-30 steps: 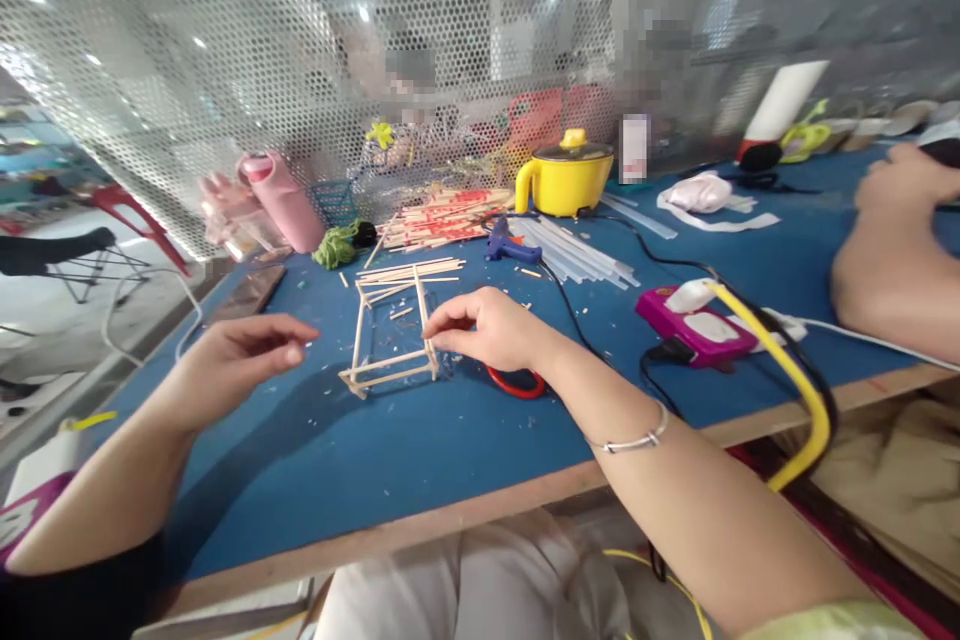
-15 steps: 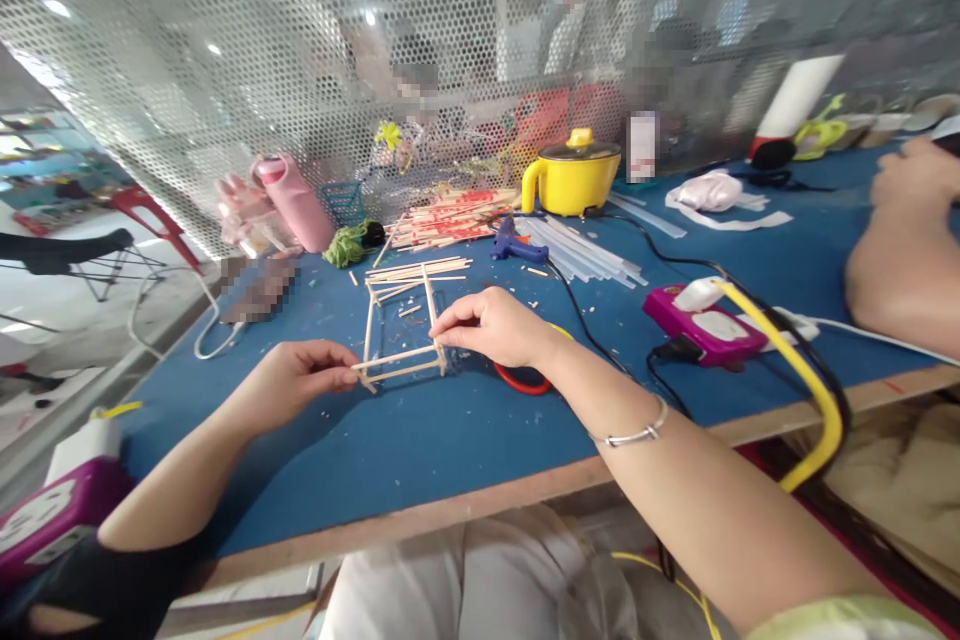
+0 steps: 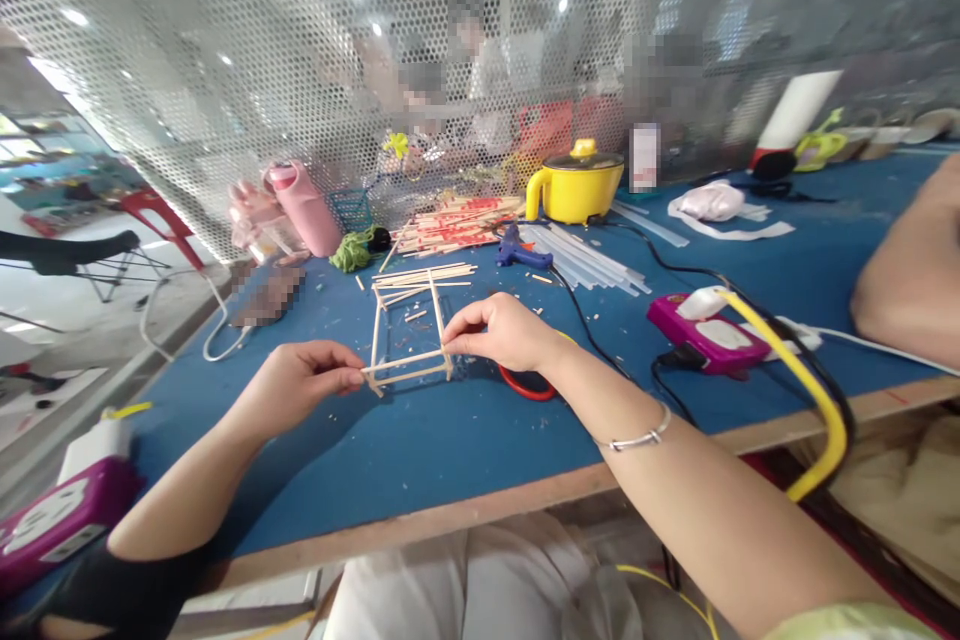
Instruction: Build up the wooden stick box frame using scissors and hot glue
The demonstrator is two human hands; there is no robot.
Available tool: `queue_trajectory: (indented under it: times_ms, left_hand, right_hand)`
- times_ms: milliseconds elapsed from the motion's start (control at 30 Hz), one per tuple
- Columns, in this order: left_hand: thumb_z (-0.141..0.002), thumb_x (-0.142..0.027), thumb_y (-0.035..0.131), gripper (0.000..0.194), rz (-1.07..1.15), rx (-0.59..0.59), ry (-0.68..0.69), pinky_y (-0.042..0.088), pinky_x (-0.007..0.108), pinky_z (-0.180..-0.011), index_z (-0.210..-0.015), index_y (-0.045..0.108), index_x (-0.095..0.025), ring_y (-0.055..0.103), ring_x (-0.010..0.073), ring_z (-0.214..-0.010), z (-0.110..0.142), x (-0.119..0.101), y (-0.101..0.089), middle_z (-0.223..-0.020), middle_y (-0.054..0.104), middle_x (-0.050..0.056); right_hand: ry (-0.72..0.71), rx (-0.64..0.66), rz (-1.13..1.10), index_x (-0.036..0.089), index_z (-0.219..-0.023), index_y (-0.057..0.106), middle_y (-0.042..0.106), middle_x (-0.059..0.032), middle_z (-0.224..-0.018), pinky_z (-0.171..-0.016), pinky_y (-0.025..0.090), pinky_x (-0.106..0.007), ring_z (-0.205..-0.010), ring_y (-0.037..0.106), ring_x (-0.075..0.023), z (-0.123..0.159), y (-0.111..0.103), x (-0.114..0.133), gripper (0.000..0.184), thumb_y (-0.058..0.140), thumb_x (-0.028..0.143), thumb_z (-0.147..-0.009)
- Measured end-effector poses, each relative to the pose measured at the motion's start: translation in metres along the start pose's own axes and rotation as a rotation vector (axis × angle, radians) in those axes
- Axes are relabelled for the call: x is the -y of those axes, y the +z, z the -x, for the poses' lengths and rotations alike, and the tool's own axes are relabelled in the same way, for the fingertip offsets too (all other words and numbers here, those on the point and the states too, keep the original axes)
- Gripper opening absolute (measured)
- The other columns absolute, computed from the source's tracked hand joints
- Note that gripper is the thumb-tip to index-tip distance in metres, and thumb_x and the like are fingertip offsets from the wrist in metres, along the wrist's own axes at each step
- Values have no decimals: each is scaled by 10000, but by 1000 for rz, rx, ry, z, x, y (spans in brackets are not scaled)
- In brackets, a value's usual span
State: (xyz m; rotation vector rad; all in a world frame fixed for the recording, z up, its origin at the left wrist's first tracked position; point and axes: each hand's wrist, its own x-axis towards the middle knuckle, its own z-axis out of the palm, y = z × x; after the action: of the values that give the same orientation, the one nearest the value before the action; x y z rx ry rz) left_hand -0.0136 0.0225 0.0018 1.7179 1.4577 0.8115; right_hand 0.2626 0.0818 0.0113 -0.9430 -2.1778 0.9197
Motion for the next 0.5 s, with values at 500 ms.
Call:
queue_trajectory:
  times_ms: [500]
  left_hand:
    - [-704, -373, 688, 195, -10, -20, -3, 430, 213, -563, -709, 703, -179, 567, 118, -579, -1, -2, 1, -613, 662, -11]
  right_hand:
    - [23, -20, -24, 202, -741, 747, 749, -10, -750, -702, 494, -248, -714, 674, -161, -1, 4, -1, 110, 695, 289, -700]
